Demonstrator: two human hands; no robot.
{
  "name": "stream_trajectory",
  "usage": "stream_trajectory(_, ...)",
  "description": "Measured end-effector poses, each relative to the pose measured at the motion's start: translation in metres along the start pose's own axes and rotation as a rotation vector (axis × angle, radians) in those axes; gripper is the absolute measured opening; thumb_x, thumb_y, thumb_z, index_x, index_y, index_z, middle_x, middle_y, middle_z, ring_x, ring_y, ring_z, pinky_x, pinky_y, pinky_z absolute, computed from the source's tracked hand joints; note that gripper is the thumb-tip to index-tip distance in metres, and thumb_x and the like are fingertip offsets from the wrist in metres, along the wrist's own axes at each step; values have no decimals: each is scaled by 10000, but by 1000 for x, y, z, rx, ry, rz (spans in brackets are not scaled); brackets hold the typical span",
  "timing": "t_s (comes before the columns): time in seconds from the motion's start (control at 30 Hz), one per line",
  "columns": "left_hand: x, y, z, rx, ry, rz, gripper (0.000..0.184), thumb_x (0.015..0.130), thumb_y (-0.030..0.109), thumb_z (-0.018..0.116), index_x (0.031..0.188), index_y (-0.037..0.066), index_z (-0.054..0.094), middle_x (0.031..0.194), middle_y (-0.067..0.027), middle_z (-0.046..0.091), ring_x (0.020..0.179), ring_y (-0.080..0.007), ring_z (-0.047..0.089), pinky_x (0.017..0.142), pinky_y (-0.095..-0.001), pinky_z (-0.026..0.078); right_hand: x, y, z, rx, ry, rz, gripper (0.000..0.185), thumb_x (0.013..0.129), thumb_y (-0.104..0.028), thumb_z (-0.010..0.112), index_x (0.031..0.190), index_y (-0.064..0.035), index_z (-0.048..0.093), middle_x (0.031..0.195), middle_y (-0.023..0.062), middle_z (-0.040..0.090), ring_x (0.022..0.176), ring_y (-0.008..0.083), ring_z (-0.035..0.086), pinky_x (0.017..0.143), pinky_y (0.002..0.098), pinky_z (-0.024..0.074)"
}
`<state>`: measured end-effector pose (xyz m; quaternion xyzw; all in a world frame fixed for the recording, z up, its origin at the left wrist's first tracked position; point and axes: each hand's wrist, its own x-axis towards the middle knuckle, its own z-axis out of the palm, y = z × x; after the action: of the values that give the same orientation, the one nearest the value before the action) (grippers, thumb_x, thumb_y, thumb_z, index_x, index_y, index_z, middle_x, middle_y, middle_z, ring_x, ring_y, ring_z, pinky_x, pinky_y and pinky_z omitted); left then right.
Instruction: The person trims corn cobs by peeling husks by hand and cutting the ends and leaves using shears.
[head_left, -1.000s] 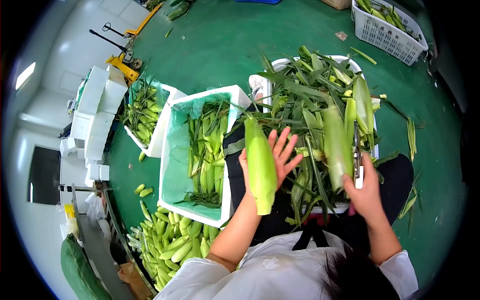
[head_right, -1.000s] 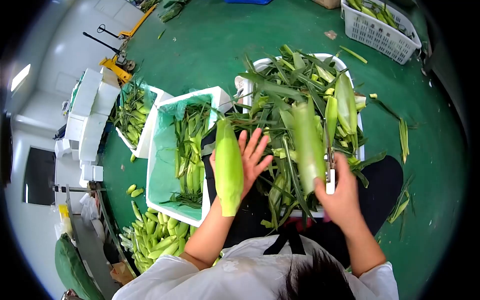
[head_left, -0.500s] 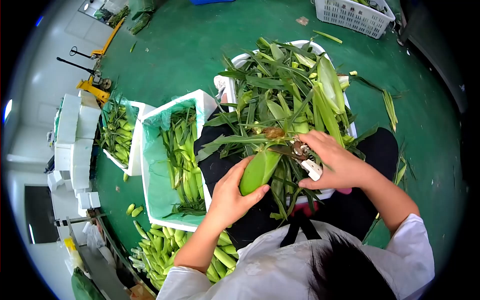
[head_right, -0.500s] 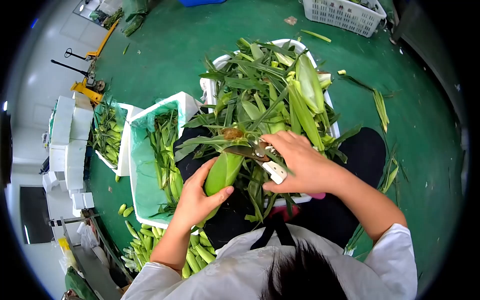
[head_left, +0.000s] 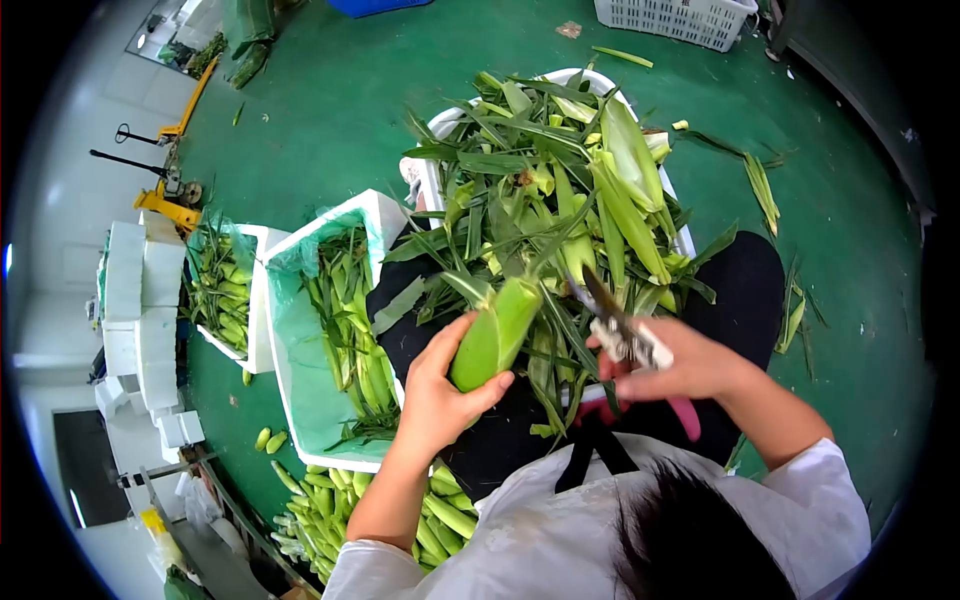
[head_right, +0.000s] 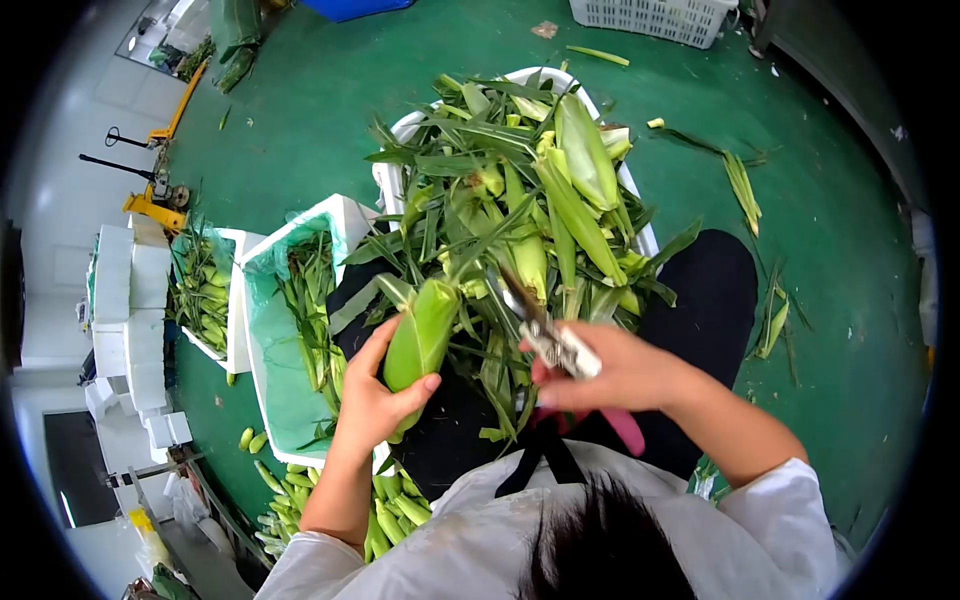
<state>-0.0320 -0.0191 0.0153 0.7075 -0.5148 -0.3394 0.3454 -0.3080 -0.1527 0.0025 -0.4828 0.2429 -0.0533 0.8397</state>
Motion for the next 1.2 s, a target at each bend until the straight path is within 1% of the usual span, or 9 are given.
stream_trajectory(0.1,2,12,0,65,-92,71,734,680,190,869,1302,-36,553,1214,-142,627,1097,-232,608,977,-334,457,2,11,12,-141,-64,9,664,793,-394,808,1261,-35,502,1071,28,536,937,119,484,797,263,419)
stream_trajectory(0.33,8,-9,-21,-92,-324,201,719,653,213,882,1263,-21,581,1194,-166,634,1063,-286,627,956,-363,471,3,-22,8,-98,-26,226,337,819,-115,770,1106,-17,625,866,11,660,758,63,612,648,210,487)
stream_trajectory(0.43,11,-17,-37,-165,-584,330,721,692,211,855,1309,-11,555,1225,-172,631,1110,-311,623,979,-362,469,20,2,-10,-215,-428,46,624,806,-183,790,1335,-18,503,1104,68,634,1019,161,600,879,313,495)
stream_trajectory(0.6,0,-51,-28,-599,-1110,-17,703,823,332,792,1330,-66,509,1118,-135,671,983,-161,620,867,-316,521,36,-8,25,-340,-432,209,427,777,-170,827,1100,-12,595,943,34,647,835,95,619,743,255,510)
stream_trajectory(0.67,-36,-45,-38,-1102,-950,-390,784,797,384,793,1328,-102,480,1111,-214,655,1003,-275,654,864,-387,554,36,10,41,3,-148,192,316,787,-93,783,1043,-34,609,841,34,629,704,103,608,615,252,521)
stream_trajectory(0.87,-272,-147,-76,-1858,516,-56,660,883,516,614,1380,105,475,972,-140,583,792,-263,629,641,-369,574,22,68,80,409,-19,201,554,858,-281,669,1305,-4,494,963,109,612,963,279,625,953,461,489)
stream_trajectory(1.03,-532,-234,-84,-1241,2193,-11,660,959,503,526,1417,45,399,1250,-180,567,1090,-315,602,940,-452,540,5,74,71,400,-113,371,936,850,-316,667,1576,-134,105,1473,197,411,1377,356,395,1122,567,348)
stream_trajectory(1.13,-532,-202,-118,-1318,2583,559,718,1013,501,420,1462,-47,299,1447,-245,437,1331,-358,465,1134,-464,402,12,81,61,331,65,496,866,858,-332,666,1560,-153,190,1392,181,493,1292,348,476,1070,587,399)
stream_trajectory(1.2,-502,-252,-130,-1071,2116,344,673,1028,451,399,1448,-69,321,1399,-247,486,1294,-326,505,1122,-430,410,17,77,72,307,196,524,825,856,-333,665,1540,-134,247,1345,183,528,1243,346,513,1032,569,441)
